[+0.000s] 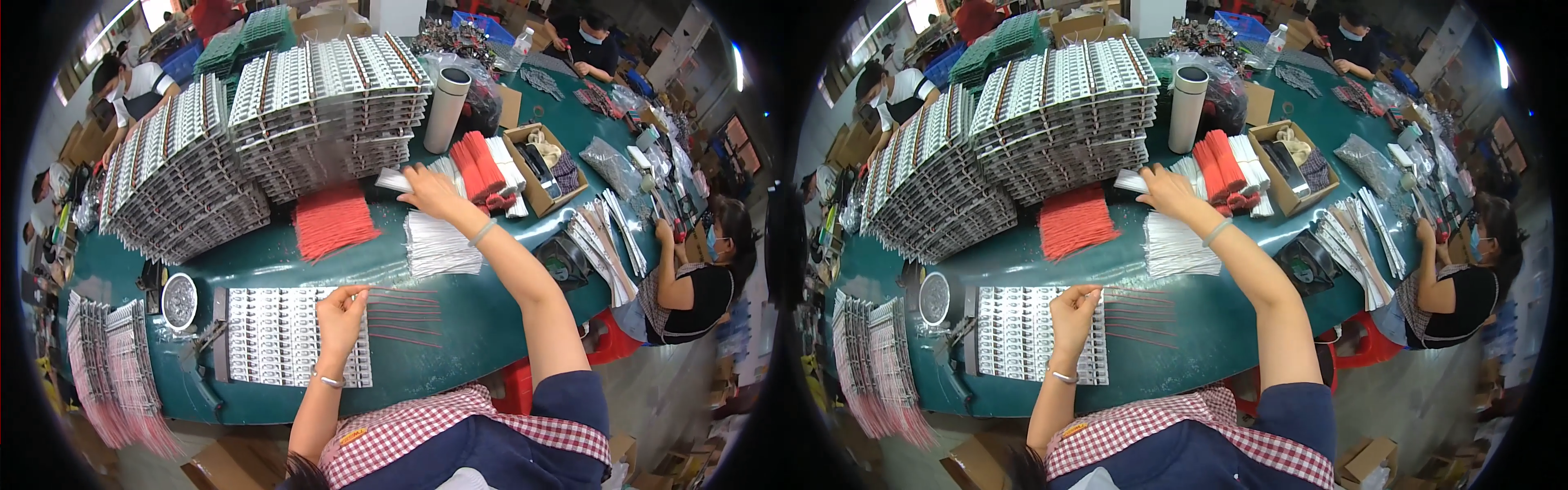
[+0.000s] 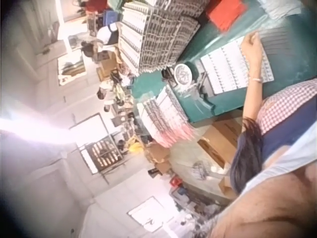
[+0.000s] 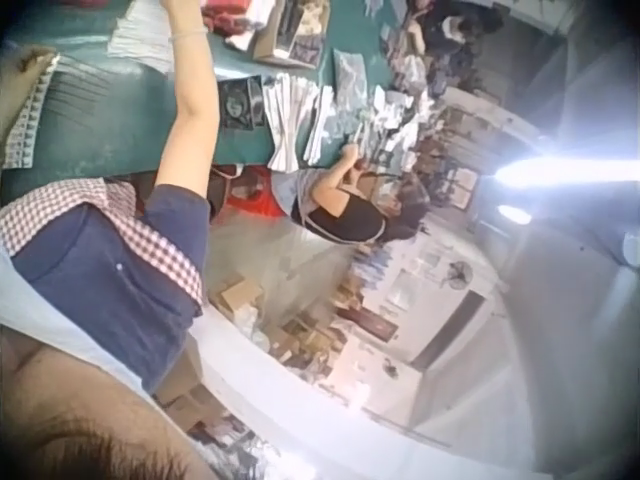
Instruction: The person attaches electrical wires to LED strips using a soldering gun.
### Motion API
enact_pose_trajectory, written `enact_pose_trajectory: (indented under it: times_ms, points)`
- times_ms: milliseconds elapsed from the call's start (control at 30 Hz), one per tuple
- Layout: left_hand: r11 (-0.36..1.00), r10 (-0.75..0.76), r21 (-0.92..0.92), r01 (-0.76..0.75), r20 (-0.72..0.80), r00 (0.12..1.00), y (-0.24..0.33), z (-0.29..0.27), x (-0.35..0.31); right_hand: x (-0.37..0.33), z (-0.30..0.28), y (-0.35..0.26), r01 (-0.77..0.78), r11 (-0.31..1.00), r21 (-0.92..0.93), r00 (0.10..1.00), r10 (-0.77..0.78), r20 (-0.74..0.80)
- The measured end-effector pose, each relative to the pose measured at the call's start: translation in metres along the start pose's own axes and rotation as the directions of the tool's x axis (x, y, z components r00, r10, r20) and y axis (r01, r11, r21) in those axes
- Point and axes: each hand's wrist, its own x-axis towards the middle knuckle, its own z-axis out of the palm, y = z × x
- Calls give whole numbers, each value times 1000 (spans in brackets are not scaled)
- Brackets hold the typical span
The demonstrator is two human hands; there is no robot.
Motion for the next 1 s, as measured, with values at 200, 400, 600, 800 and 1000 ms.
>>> enact_pose_trajectory:
  times_ms: [200,400,600,800,1000]
  points:
    - [998,-59,-12,58,-89,994,-10,-16,9,4,21,7,-75,997,12,989,76,-127]
    - [985,-130,-122,125,-33,991,-9,-10,22,-12,-33,40,-432,871,-234,818,269,-509]
    - [986,-87,-136,92,43,995,0,2,28,-11,-48,85,-543,785,-297,839,514,-176]
    - [983,-124,-124,134,86,988,5,7,24,-19,-52,115,-714,700,4,693,709,-132]
    - [1000,-28,-3,28,-25,999,7,-4,30,-46,-97,50,-118,-134,984,751,637,177]
